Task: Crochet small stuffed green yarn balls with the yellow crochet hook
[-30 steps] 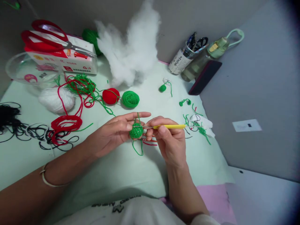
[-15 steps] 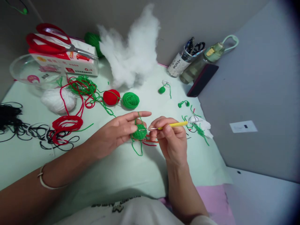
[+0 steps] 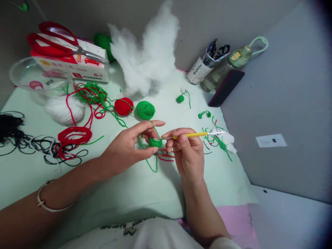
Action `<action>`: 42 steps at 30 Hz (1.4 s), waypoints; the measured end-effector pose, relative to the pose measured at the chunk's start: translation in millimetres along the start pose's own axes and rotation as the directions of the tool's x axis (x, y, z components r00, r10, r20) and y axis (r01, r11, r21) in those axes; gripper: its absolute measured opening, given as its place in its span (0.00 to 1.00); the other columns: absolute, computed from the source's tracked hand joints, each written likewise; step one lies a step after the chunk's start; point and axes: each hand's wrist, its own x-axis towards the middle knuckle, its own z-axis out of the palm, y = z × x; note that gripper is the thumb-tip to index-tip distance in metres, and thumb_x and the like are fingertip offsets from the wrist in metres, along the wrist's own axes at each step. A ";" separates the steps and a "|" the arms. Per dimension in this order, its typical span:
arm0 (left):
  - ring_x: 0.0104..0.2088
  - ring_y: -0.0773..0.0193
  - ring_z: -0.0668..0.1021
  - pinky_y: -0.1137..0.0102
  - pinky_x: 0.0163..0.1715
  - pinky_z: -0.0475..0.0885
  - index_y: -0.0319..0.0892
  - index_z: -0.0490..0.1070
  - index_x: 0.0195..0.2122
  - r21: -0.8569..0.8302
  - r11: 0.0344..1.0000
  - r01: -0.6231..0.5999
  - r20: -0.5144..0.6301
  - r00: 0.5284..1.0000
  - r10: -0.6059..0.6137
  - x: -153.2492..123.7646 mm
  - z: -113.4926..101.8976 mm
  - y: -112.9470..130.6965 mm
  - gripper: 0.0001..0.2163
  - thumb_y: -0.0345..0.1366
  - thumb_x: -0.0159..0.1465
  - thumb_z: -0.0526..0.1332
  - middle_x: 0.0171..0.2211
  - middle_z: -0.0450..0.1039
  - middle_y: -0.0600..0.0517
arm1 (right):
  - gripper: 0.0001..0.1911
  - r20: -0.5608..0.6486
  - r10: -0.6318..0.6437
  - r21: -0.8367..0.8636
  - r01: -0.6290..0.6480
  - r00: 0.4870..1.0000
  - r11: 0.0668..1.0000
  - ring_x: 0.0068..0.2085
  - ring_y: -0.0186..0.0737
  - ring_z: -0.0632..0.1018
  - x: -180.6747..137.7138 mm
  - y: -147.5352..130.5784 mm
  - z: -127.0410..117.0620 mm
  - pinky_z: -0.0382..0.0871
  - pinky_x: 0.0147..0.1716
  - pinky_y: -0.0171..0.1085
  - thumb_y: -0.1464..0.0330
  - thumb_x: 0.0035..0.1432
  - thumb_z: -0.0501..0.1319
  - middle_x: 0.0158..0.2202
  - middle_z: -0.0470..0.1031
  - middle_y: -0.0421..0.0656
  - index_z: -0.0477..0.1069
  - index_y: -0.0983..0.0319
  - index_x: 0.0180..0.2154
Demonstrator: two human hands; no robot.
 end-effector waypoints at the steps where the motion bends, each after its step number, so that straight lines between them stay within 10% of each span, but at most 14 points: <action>1: 0.45 0.62 0.76 0.67 0.51 0.70 0.48 0.73 0.58 0.009 1.000 -0.001 -0.005 1.000 0.001 0.4 -0.1 -0.4 0.23 0.31 0.60 0.68 0.38 0.72 0.54 | 0.07 -0.001 0.024 0.019 -0.024 1.000 1.000 0.27 0.30 0.77 0.9 -0.4 0.0 0.74 0.28 0.31 0.63 0.67 0.63 0.35 0.83 0.40 0.79 0.56 0.37; 28: 0.38 0.62 0.74 0.68 0.44 0.71 0.46 0.76 0.53 0.299 0.953 -0.052 -0.066 0.995 0.075 3.4 1.1 7.7 0.21 0.29 0.57 0.66 0.36 0.74 0.54 | 0.10 0.111 -0.085 -0.387 0.122 0.990 0.914 0.33 0.36 0.82 -4.6 -10.2 -3.5 0.80 0.33 0.38 0.68 0.70 0.58 0.38 0.81 0.42 0.79 0.57 0.40; 35: 0.39 0.62 0.74 0.68 0.43 0.70 0.45 0.75 0.56 0.101 0.991 0.084 -0.141 0.988 -0.069 2.7 1.3 4.9 0.23 0.34 0.58 0.69 0.36 0.73 0.54 | 0.18 0.376 -0.418 -0.626 0.559 0.827 0.544 0.47 0.42 0.82 -12.6 7.8 -4.1 0.79 0.42 0.42 0.75 0.67 0.58 0.47 0.82 0.45 0.76 0.51 0.53; 42: 0.40 0.64 0.76 0.70 0.42 0.72 0.47 0.71 0.60 -0.354 0.922 0.156 -0.137 0.967 -0.216 -10.1 18.0 6.7 0.25 0.39 0.61 0.70 0.40 0.73 0.54 | 0.24 0.425 -0.497 -0.764 0.594 0.756 0.250 0.43 0.46 0.83 -21.0 18.1 -12.4 0.81 0.38 0.43 0.73 0.63 0.64 0.46 0.83 0.42 0.75 0.43 0.56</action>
